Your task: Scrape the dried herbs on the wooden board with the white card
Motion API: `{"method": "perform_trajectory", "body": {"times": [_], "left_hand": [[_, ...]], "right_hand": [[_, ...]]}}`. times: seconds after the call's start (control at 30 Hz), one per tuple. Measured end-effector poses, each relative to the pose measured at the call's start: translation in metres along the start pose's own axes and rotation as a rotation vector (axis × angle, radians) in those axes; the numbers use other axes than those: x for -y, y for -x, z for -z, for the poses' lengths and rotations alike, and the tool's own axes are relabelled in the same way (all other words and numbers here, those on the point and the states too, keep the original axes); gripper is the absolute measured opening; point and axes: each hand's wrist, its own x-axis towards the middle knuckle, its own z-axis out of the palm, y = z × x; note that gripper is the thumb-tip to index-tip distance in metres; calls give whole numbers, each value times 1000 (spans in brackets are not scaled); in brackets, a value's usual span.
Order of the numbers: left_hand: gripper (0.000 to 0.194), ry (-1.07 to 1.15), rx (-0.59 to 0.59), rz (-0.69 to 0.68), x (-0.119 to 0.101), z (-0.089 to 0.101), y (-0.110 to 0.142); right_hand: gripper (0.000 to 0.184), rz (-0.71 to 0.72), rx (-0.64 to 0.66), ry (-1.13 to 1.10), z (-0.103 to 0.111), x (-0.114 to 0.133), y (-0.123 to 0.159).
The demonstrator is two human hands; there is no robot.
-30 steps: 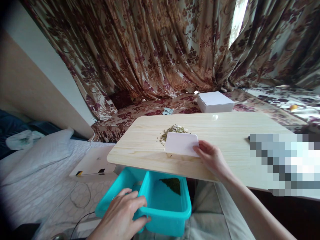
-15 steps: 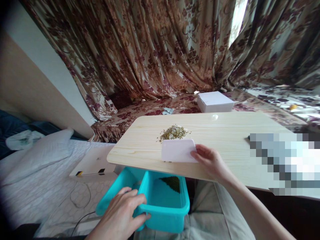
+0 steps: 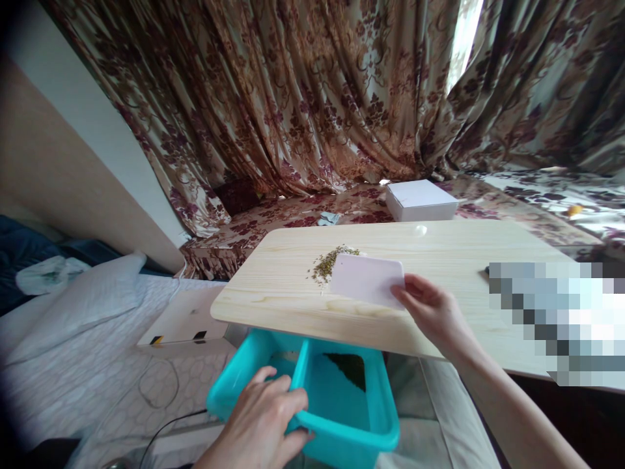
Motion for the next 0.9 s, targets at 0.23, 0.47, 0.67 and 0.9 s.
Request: {"method": "perform_trajectory", "body": {"times": [0.23,0.47,0.67,0.9], "left_hand": [[20,-100,88,-185,-36,-7,-27],[25,-134,26,-212,-31,-21,-34],[23,-176,10,-218,-28,-22,-33],[29,-178,-20,-246,-28,-29,-40]], "right_hand": [[30,110,-15,33,-6,-15,-12],[23,160,-44,60,-9,-23,-15],[23,162,-38,87,-11,-27,-15],[32,110,55,-20,-33,-23,-9]]}}
